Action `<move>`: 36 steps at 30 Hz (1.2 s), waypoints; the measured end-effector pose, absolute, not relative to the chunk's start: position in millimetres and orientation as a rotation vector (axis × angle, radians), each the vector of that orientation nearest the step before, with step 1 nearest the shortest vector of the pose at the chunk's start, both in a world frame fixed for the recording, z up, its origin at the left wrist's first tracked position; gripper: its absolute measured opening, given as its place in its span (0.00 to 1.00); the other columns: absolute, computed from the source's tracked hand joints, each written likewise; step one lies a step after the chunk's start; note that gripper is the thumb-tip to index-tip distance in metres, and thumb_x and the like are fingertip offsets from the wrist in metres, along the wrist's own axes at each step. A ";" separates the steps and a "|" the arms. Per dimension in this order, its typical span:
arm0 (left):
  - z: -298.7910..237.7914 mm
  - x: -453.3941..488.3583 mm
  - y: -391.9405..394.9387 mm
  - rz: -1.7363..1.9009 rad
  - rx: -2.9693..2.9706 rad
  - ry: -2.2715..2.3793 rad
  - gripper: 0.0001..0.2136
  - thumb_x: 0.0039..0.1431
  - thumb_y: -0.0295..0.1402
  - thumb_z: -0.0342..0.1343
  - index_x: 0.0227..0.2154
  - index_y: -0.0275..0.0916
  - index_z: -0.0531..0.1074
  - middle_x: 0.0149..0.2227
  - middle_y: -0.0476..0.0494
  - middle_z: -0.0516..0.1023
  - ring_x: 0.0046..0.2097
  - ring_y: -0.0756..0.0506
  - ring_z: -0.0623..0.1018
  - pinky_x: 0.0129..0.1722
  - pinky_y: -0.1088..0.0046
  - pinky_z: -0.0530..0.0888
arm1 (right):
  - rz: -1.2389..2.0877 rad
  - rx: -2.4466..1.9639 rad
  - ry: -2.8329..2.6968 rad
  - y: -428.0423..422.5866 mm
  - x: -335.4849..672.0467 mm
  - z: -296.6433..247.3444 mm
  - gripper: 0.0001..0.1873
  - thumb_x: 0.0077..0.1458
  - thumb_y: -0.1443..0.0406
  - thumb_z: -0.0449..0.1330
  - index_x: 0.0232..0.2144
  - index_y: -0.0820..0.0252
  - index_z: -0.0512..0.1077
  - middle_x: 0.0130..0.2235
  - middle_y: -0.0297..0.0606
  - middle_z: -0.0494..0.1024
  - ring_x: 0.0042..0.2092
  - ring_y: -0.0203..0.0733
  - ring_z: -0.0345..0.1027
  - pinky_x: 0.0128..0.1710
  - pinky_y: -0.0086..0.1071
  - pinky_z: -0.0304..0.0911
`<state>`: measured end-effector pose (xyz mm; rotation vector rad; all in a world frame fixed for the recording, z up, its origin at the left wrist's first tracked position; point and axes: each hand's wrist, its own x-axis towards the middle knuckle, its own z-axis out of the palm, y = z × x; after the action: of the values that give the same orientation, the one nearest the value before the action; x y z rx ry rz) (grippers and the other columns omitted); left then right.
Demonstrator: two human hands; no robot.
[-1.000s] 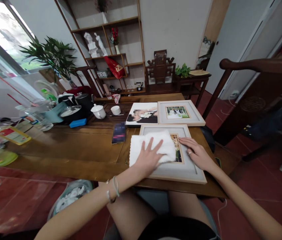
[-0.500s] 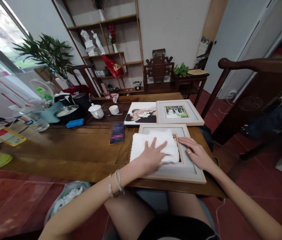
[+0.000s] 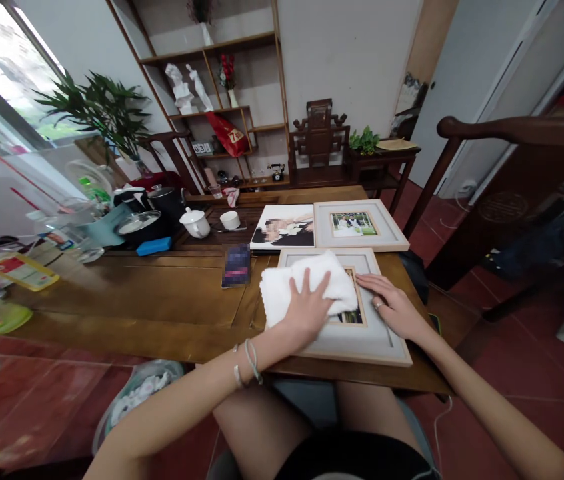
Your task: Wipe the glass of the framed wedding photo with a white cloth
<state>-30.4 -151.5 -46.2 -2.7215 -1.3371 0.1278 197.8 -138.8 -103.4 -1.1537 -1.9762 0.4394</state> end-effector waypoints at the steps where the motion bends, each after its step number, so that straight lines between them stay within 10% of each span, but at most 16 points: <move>1: -48.0 -32.0 -141.0 0.107 -2.694 -1.329 0.15 0.60 0.33 0.55 0.50 0.43 0.73 0.68 0.43 0.45 0.65 0.22 0.48 0.55 0.32 0.57 | 0.437 -1.154 -1.977 -138.6 198.0 -103.5 0.27 0.49 0.73 0.51 0.51 0.54 0.73 0.54 0.40 0.75 0.58 0.50 0.64 0.60 0.54 0.57; 36: -22.2 3.9 -231.4 0.099 -2.958 -1.006 0.17 0.65 0.42 0.44 0.51 0.46 0.71 0.64 0.39 0.55 0.63 0.23 0.54 0.50 0.33 0.62 | 0.521 -1.178 -1.957 -139.9 198.1 -97.7 0.22 0.53 0.69 0.51 0.50 0.55 0.73 0.54 0.43 0.74 0.58 0.49 0.64 0.60 0.51 0.58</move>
<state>3.9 -231.4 -22.2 -2.9581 -1.0057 0.0992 198.1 -139.9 -97.7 -1.1776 -1.9572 0.5214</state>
